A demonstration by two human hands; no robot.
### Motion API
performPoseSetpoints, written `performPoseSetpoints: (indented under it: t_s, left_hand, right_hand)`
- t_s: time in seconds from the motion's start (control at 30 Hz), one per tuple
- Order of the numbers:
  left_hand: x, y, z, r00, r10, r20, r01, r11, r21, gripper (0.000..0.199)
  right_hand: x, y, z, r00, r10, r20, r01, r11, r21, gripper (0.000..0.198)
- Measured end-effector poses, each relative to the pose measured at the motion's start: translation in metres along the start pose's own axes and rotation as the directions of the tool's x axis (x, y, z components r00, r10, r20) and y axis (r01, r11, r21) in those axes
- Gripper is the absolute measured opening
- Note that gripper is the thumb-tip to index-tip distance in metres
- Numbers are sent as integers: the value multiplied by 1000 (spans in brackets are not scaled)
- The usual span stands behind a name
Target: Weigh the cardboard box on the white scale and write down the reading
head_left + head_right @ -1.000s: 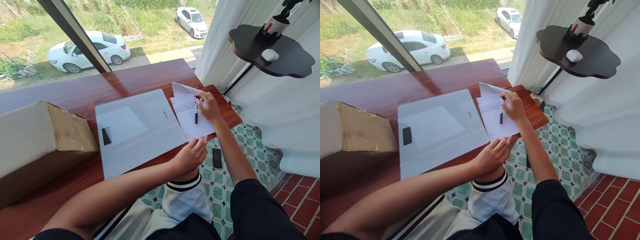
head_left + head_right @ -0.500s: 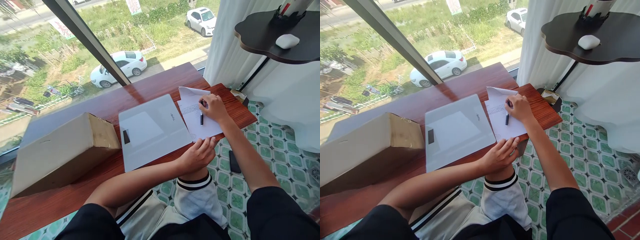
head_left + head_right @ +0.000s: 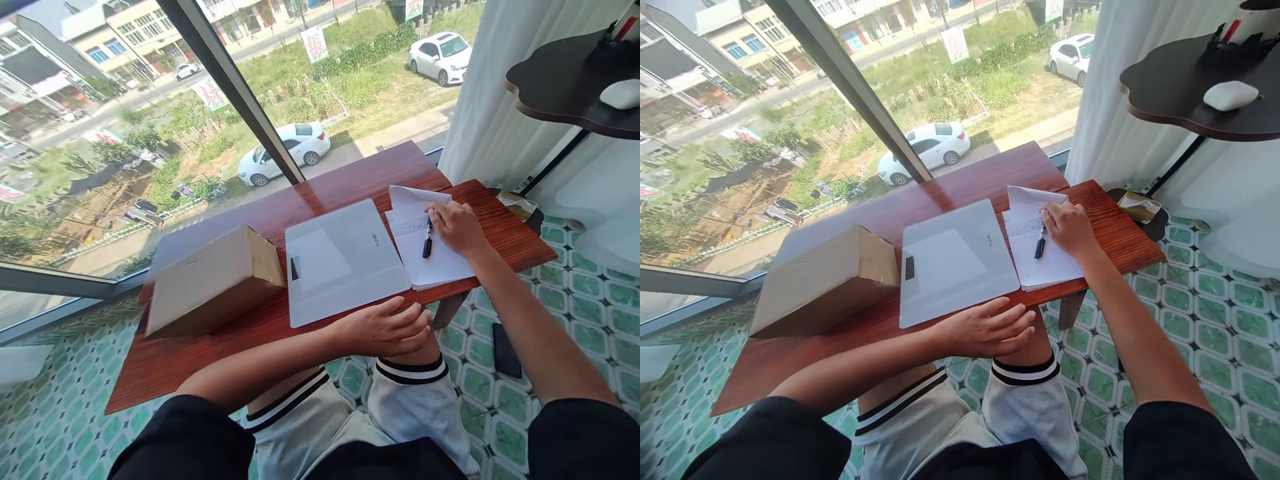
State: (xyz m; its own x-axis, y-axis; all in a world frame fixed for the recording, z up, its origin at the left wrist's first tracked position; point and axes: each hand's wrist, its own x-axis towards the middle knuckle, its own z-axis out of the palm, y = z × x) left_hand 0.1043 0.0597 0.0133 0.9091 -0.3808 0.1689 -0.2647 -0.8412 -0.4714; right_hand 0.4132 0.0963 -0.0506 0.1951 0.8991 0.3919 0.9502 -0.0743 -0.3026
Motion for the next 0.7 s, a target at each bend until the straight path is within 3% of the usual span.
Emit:
performPoseSetpoints:
  t_s: [0.27,0.47,0.57,0.7]
  left_hand:
    - [-91,2,-32,975,-210,-67,217,969,120,29]
    - [-176,15,-58,858,-496,-134,513,816,268,24]
    - [-207,25,-62,824,-556,-115,561,769,305,23]
    - [-225,35,-58,788,-606,-109,613,757,225,23]
  right_hand:
    - [1,1,-5,996,62,59,-59,998,-36,45]
    - [1,1,-6,998,44,39,-41,997,-61,38]
    - [0,1,-7,999,34,32,-31,994,-101,37]
    - [0,2,-7,999,5,37,2,985,-173,37]
